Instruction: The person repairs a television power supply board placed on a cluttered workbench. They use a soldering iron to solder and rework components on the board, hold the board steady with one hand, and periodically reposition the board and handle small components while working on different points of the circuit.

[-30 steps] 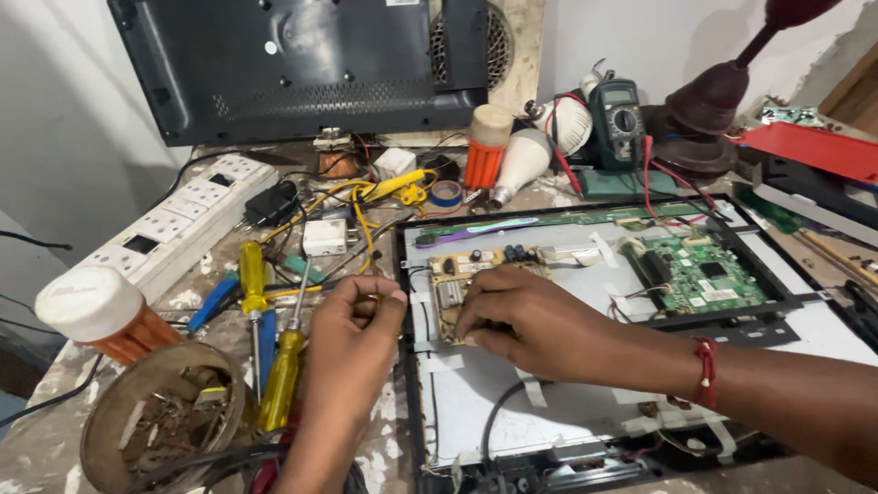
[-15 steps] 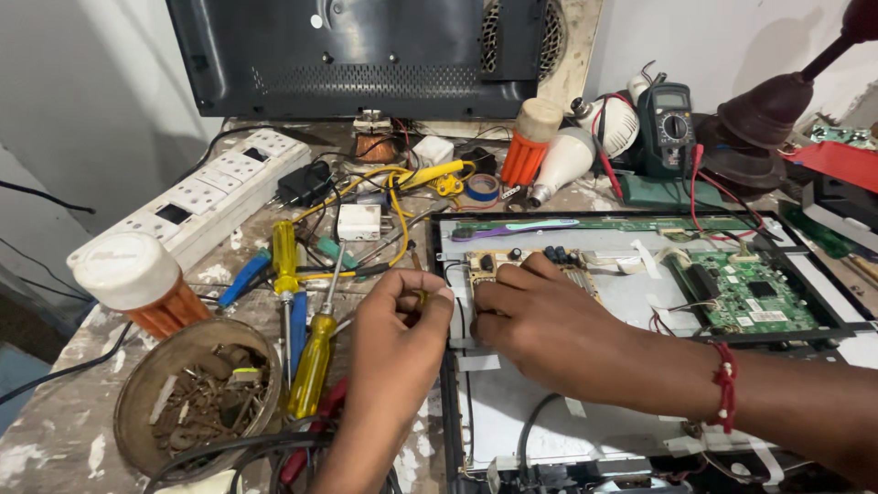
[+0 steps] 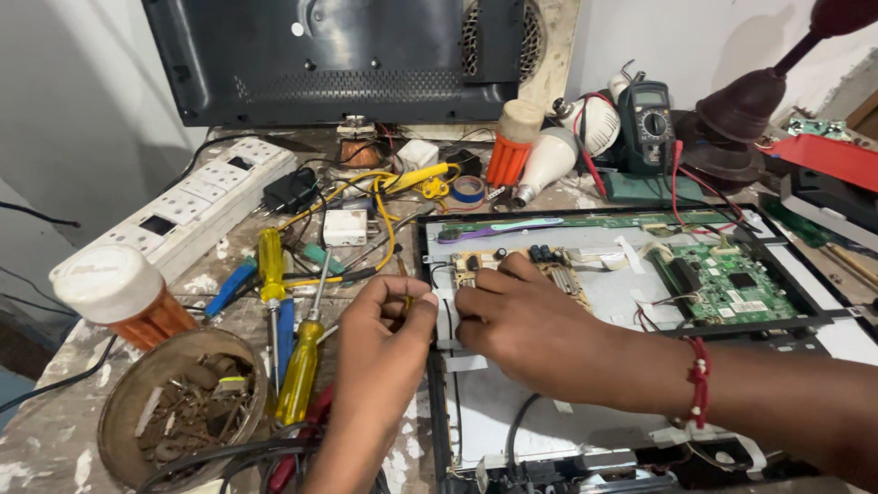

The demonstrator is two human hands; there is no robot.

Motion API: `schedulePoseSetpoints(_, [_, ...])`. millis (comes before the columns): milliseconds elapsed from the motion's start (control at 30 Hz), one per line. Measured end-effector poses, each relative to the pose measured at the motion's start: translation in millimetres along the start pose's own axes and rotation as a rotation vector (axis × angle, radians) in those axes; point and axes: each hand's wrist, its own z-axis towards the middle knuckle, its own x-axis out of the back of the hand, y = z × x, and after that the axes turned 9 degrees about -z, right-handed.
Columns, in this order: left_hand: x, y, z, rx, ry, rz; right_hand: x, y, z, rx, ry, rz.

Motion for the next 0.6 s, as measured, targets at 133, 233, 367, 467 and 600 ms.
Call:
schedulePoseSetpoints(133, [1,-4,-1,-0.028,-0.021,-0.017,-6,0,-5,-0.074,0.043,0.099])
schedulePoseSetpoints(233, [1,-6,-2,-0.034,-0.008,0.0,-11,5,-7,-0.123,0.081,0.175])
schedulePoseSetpoints(367, [1,-7,-1,-0.038,-0.007,0.018,-16,5,-12,-0.139,0.141,0.193])
schedulePoseSetpoints(467, [0,-7,-2,-0.027,-0.007,0.018,-18,3,-15,-0.137,0.168,0.163])
schedulePoseSetpoints(600, [0,-6,-3,-0.003,-0.001,0.023,-17,3,-17,-0.168,0.135,0.188])
